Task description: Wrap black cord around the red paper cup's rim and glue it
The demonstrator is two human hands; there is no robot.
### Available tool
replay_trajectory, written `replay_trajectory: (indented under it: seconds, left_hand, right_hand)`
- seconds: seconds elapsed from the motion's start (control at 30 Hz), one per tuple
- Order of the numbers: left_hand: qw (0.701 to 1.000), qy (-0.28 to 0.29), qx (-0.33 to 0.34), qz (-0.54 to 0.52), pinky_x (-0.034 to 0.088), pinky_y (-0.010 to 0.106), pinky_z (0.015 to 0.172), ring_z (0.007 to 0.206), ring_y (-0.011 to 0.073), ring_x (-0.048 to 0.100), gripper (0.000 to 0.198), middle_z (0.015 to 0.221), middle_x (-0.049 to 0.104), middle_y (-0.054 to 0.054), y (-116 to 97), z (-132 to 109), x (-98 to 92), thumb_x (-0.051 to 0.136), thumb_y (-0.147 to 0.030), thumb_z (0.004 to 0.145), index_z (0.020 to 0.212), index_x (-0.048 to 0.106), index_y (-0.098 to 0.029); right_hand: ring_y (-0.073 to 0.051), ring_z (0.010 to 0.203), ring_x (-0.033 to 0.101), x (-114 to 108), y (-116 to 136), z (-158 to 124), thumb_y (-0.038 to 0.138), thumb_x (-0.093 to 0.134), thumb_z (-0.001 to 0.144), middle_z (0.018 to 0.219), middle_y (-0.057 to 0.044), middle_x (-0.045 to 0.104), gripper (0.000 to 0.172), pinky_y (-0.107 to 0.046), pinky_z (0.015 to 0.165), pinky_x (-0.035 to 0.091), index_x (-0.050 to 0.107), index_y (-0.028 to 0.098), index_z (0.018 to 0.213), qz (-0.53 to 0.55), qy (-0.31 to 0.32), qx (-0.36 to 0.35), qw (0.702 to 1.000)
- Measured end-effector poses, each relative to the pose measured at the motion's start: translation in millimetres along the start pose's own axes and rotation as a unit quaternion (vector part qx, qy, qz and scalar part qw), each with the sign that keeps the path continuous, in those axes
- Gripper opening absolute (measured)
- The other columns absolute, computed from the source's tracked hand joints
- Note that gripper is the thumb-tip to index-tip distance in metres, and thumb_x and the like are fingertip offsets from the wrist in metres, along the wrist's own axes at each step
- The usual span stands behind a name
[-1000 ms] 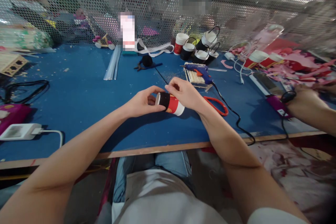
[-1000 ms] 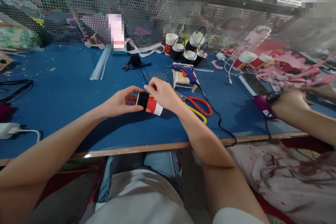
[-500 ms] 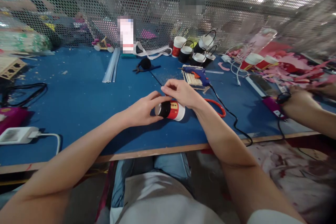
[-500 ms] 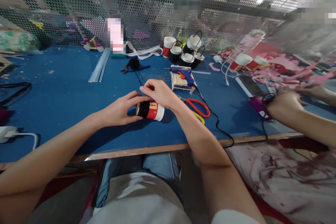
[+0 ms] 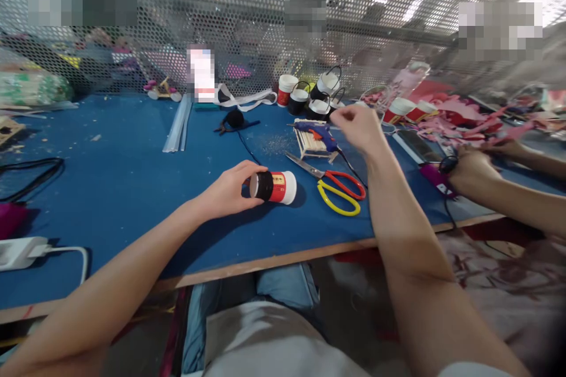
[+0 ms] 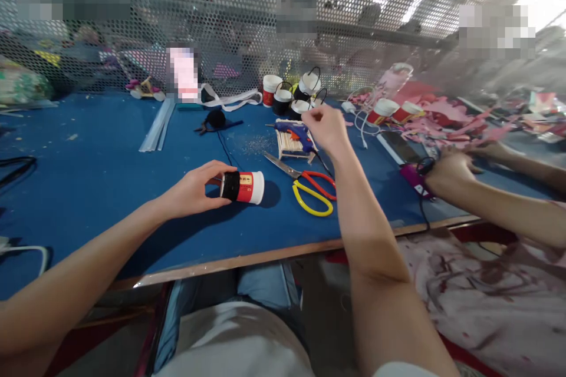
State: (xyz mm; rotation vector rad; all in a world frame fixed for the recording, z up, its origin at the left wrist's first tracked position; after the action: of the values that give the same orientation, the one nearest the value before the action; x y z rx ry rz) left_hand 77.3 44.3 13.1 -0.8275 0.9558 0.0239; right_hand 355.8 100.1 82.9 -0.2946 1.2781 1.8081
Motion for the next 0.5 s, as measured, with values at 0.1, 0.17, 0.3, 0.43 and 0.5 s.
replay_trajectory:
  seconds: [0.1,0.17,0.3,0.43,0.5]
  left_hand:
    - [1.0,0.002,-0.009,0.008,0.052,0.042,0.092,0.106,0.0251,0.061,0.055,0.121,0.056,0.012,1.3,0.5,-1.7,0.069,-0.029,0.072,0.123,0.05,-0.019]
    - [1.0,0.003,-0.02,0.012,0.051,0.043,0.093,0.108,0.0257,0.06,0.057,0.122,0.056,0.013,2.3,0.8,-3.2,0.07,-0.03,0.072,0.124,0.05,-0.018]
    - [0.999,0.0,-0.044,0.012,0.05,0.045,0.096,0.111,0.0271,0.059,0.059,0.124,0.056,0.013,6.2,0.7,-5.8,0.071,-0.032,0.072,0.125,0.051,-0.017]
    - [0.998,0.006,-0.065,0.006,0.051,0.048,0.095,0.11,0.0278,0.06,0.059,0.125,0.058,0.012,11.2,-0.7,-4.7,0.071,-0.032,0.072,0.126,0.05,-0.021]
    - [0.998,0.001,-0.057,0.001,0.053,0.046,0.091,0.107,0.0265,0.061,0.057,0.124,0.058,0.011,11.6,-1.1,-4.9,0.07,-0.029,0.073,0.126,0.05,-0.022]
  right_hand:
    - [-0.024,0.075,0.059,27.6,-30.4,1.1,0.024,0.069,0.066,0.064,-0.006,0.059,0.014,-0.036,0.07,0.043,0.058,0.017,0.061,-0.159,0.093,0.031,0.982]
    - [-0.029,0.083,0.06,40.1,-41.8,-1.3,0.02,0.066,0.066,0.067,-0.01,0.061,0.009,-0.039,0.074,0.043,0.058,0.017,0.061,-0.189,0.108,0.045,0.975]
    - [-0.03,0.092,0.06,43.7,-48.5,-4.8,0.018,0.059,0.07,0.085,-0.014,0.066,0.019,-0.041,0.079,0.043,0.063,0.013,0.088,-0.175,0.062,0.068,0.98]
    - [-0.026,0.089,0.06,30.6,-44.8,-11.1,0.021,0.057,0.072,0.093,-0.014,0.066,0.04,-0.039,0.077,0.046,0.056,0.011,0.111,-0.125,0.0,0.095,0.988]
    - [-0.022,0.083,0.06,24.0,-36.6,-16.0,0.021,0.061,0.069,0.091,-0.01,0.065,0.042,-0.035,0.071,0.048,0.055,0.013,0.109,-0.02,-0.014,0.097,0.995]
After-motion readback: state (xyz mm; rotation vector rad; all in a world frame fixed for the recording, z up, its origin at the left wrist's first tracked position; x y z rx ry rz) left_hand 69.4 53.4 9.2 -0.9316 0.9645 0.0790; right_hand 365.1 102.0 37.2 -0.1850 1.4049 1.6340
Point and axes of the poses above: each hand's wrist, its own z-axis towards the middle knuckle, its own x-axis out of the palm, y = z × x, the point moved 8 cm from there along z, towards the middle knuckle
